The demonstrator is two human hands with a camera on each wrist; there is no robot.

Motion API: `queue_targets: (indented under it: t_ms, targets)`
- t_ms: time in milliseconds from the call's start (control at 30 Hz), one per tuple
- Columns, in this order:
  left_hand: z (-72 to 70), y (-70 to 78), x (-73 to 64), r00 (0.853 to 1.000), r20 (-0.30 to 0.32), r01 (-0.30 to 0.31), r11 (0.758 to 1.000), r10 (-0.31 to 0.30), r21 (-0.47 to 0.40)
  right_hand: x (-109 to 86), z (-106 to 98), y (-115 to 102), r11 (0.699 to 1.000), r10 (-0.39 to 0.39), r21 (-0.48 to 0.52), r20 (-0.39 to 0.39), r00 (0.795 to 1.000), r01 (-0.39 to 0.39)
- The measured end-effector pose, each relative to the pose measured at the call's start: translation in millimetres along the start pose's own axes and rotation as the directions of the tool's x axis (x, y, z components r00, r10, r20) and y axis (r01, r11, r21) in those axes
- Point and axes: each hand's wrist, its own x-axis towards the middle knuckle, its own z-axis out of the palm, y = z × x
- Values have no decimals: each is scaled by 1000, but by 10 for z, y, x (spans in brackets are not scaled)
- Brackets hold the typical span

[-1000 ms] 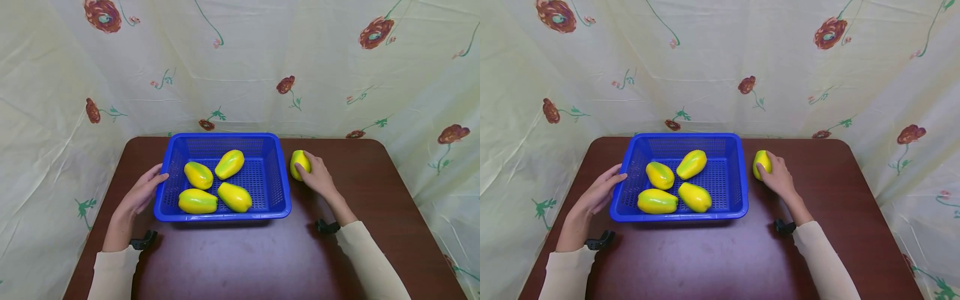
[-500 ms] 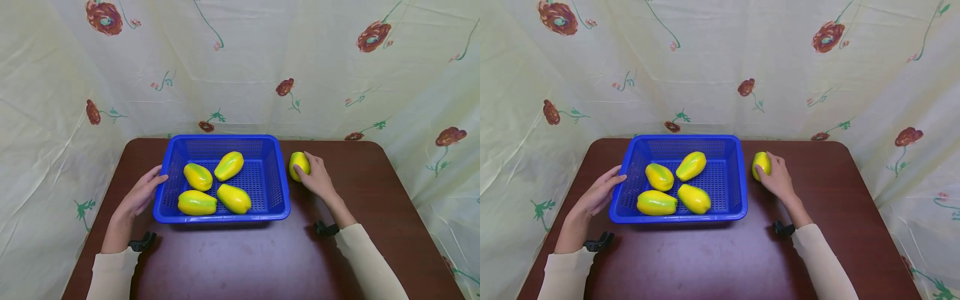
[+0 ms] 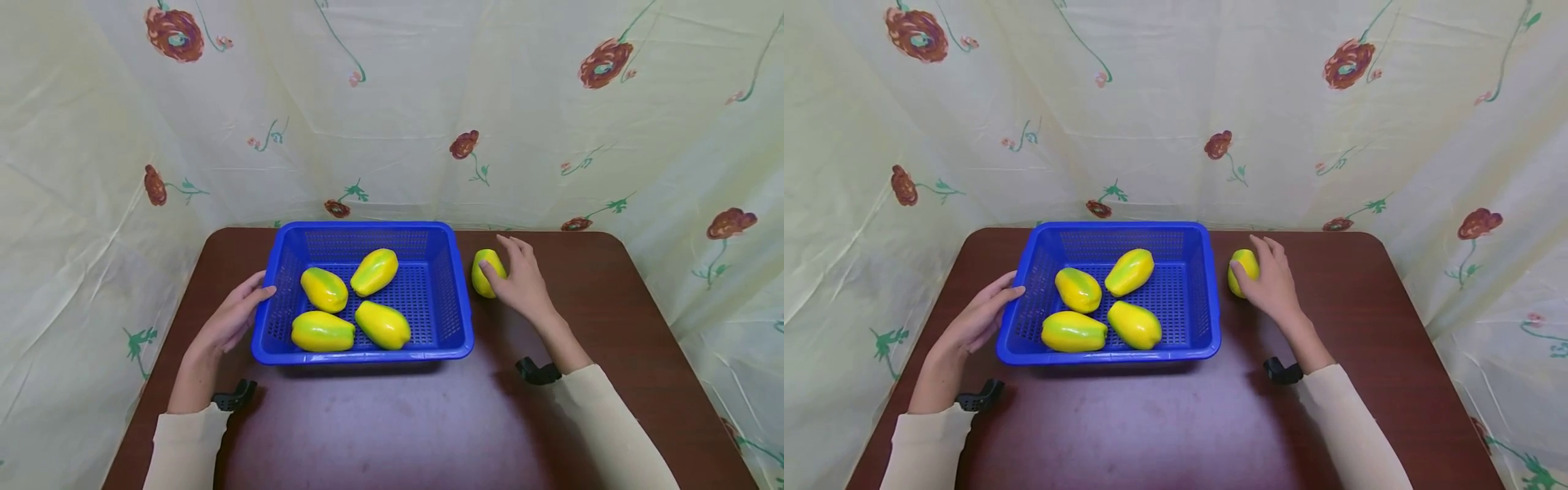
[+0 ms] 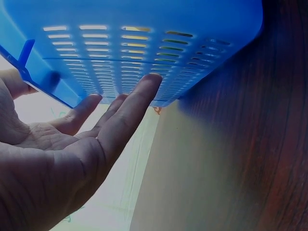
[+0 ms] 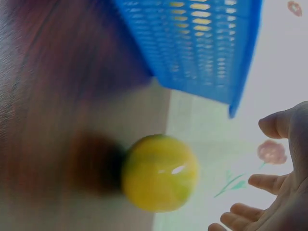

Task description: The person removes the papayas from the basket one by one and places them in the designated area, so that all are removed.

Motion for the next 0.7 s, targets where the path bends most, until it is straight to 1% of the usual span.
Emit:
queue_targets:
  t_ms: [167,267,500,700]
  targets:
    - [8,18,18,1000,-2,-6,1000,6,7,3,-78,-156,996,-80,27,-30,996,81]
    - [10,19,19,1000,-4,-3,1000,3,14,10,-104,-244,993,-111,33,-32,993,112]
    - [8,9,13,1000,-5,1,1000,-1,12,32,-166,-461,989,-145,23,2,989,144]
    - [5,1,5,1000,-1,-5,1000,5,9,44,-163,-638,987,-161,17,49,986,161]
